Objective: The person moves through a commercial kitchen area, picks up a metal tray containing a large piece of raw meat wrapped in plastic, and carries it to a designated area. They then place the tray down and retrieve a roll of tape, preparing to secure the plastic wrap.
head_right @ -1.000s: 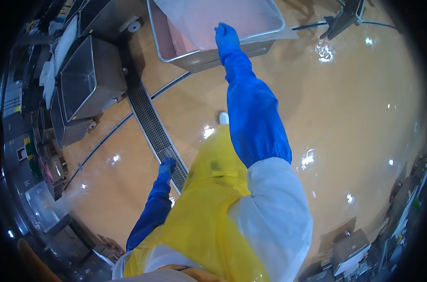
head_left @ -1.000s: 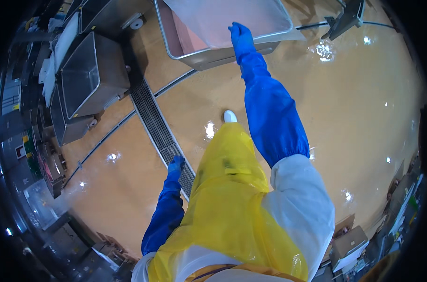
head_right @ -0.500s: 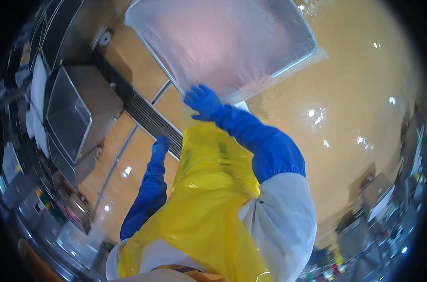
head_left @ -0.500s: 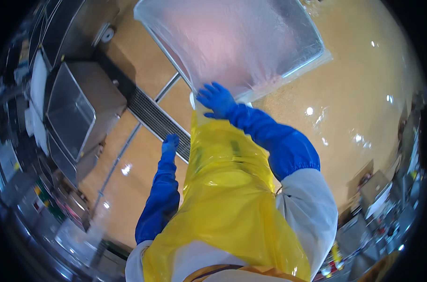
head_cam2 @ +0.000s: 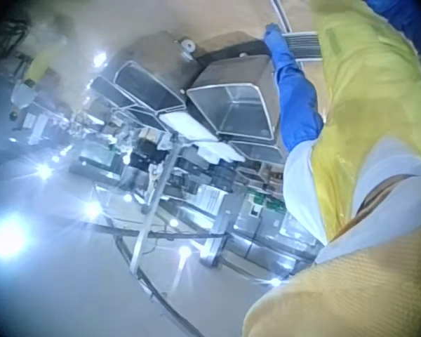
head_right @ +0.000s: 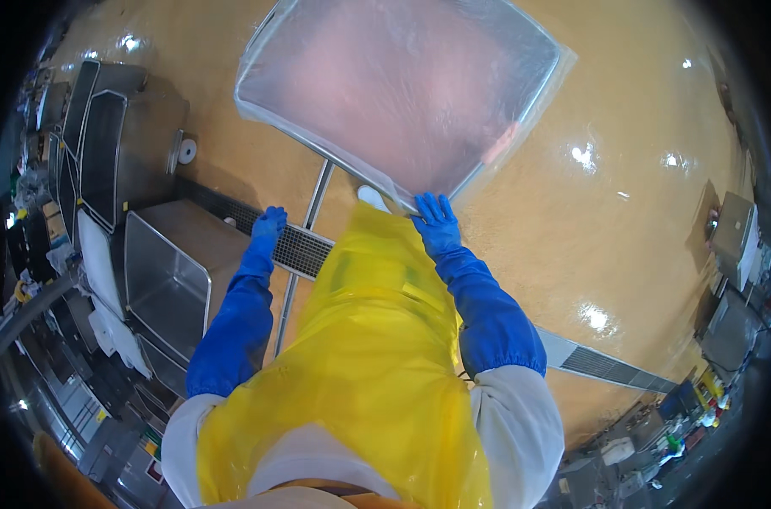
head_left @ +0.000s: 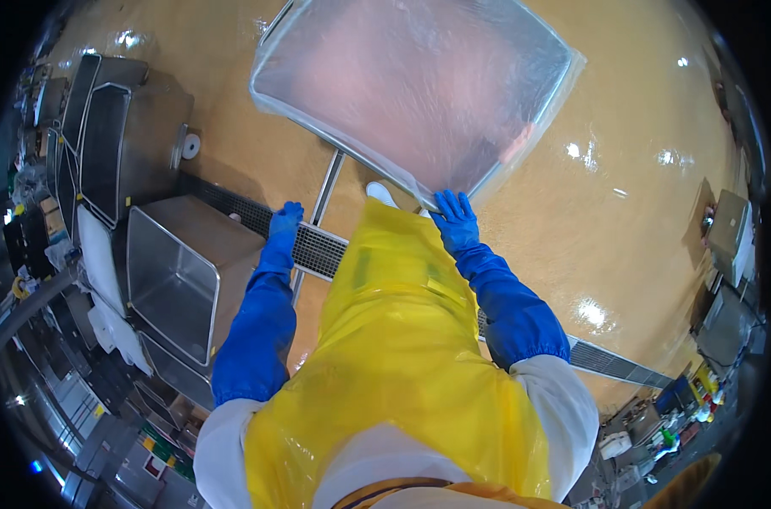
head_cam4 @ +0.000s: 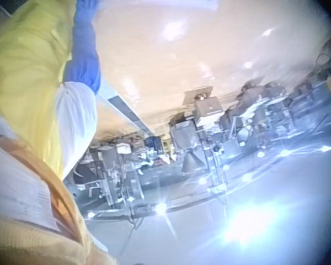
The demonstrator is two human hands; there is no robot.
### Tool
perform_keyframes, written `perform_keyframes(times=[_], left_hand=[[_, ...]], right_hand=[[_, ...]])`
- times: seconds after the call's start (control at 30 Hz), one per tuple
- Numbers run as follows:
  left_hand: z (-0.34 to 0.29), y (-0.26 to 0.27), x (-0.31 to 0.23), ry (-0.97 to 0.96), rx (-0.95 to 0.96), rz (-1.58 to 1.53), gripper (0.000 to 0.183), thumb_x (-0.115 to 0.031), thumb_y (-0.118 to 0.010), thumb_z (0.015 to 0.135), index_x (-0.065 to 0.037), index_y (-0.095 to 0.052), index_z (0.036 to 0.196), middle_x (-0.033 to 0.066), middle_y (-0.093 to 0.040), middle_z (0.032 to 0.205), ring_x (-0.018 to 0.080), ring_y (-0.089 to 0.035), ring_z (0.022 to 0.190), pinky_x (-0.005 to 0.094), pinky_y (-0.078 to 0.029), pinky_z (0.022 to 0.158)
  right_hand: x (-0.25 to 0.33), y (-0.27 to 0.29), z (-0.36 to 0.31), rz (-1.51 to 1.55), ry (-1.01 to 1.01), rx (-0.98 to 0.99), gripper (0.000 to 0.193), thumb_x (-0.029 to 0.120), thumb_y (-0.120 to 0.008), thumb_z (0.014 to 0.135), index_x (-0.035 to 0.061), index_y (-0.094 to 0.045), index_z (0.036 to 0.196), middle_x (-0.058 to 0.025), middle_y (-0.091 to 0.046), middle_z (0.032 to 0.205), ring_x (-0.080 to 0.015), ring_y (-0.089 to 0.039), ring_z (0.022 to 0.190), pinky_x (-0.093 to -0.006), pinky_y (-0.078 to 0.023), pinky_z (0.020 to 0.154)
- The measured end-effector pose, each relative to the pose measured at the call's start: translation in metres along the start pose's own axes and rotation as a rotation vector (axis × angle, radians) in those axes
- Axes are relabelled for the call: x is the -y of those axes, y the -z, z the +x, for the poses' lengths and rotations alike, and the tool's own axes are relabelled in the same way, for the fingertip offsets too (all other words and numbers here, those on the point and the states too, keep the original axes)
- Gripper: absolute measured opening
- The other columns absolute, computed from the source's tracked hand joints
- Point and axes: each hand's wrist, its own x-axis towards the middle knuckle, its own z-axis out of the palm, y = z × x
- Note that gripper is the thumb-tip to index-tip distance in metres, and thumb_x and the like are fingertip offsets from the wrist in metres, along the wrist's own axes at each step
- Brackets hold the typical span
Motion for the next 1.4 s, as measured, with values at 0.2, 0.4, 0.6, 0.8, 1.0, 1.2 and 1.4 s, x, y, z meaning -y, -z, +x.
perform_keyframes(times=[0.2, 0.4, 0.6, 0.8, 1.0, 1.2, 1.4], left_hand=[[0.001, -0.002, -0.105, -0.037, 0.011, 0.092, 0.062, -0.052, -0.044, 0.096, -0.003, -0.055, 0.132, 0.0142, -0.062, 0.127, 0.0249, -0.061, 0.113, 0.0363, -0.046, 0.093], [0.041, 0.026, -0.174, -0.123, 0.107, 0.156, 0.062, -0.052, -0.042, 0.097, -0.003, -0.053, 0.133, 0.0139, -0.061, 0.128, 0.0247, -0.059, 0.116, 0.0382, -0.045, 0.097], [0.127, 0.099, -0.213, -0.166, 0.148, 0.048, 0.064, -0.053, -0.043, 0.098, 0.0, -0.054, 0.131, 0.0138, -0.062, 0.127, 0.0236, -0.061, 0.111, 0.0352, -0.046, 0.094], [0.199, 0.174, -0.272, -0.145, 0.183, 0.145, 0.063, -0.051, -0.044, 0.098, 0.001, -0.055, 0.13, 0.0163, -0.063, 0.125, 0.0229, -0.061, 0.111, 0.0346, -0.046, 0.094], [0.258, 0.178, -0.387, -0.237, 0.299, 0.285, 0.065, -0.052, -0.044, 0.097, 0.003, -0.054, 0.131, 0.0182, -0.062, 0.126, 0.0266, -0.059, 0.115, 0.0373, -0.043, 0.098], [0.296, 0.131, -0.474, -0.23, 0.466, 0.436, 0.066, -0.053, -0.044, 0.097, 0.001, -0.052, 0.134, 0.0186, -0.058, 0.132, 0.0296, -0.056, 0.122, 0.0417, -0.04, 0.103], [0.341, 0.11, -0.526, -0.123, 0.474, 0.634, 0.065, -0.054, -0.043, 0.097, -0.002, -0.052, 0.134, 0.0159, -0.059, 0.131, 0.0275, -0.058, 0.119, 0.0395, -0.043, 0.099]], right_hand=[[0.019, -0.003, -0.01, 0.006, -0.219, -0.077, 0.025, 0.011, -0.062, 0.075, 0.0139, -0.068, 0.1, -0.0088, -0.047, 0.144, -0.0317, -0.033, 0.14, -0.0523, -0.022, 0.117], [0.056, 0.017, -0.007, -0.104, -0.435, -0.043, 0.037, 0.013, -0.067, 0.072, 0.0122, -0.067, 0.109, -0.0116, -0.041, 0.149, -0.0349, -0.03, 0.142, -0.0533, -0.022, 0.116], [0.139, 0.005, 0.005, 0.003, -1.01, -0.455, 0.047, 0.023, -0.075, 0.077, 0.0091, -0.062, 0.12, -0.0184, -0.048, 0.141, -0.0366, -0.042, 0.132, -0.0493, -0.03, 0.111], [0.177, -0.048, 0.092, 1.074, -1.986, -1.209, 0.086, 0.061, -0.061, 0.085, 0.0072, -0.032, 0.145, -0.0148, -0.034, 0.151, -0.0344, -0.036, 0.136, -0.0485, -0.034, 0.109], [0.161, -0.027, 0.245, 1.917, -1.624, -1.508, 0.098, 0.082, -0.044, 0.079, 0.0208, -0.022, 0.152, -0.0087, -0.021, 0.158, -0.0331, -0.029, 0.141, -0.0575, -0.03, 0.11], [0.111, -0.073, 0.277, 1.787, -1.446, -1.926, 0.091, 0.081, -0.039, 0.082, 0.019, -0.035, 0.148, -0.0077, -0.036, 0.151, -0.033, -0.034, 0.136, -0.0515, -0.026, 0.113], [0.114, -0.052, 0.303, 1.65, -1.438, -2.078, 0.085, 0.074, -0.034, 0.089, 0.0162, -0.031, 0.151, -0.0067, -0.033, 0.154, -0.0329, -0.032, 0.138, -0.0487, -0.024, 0.115]])
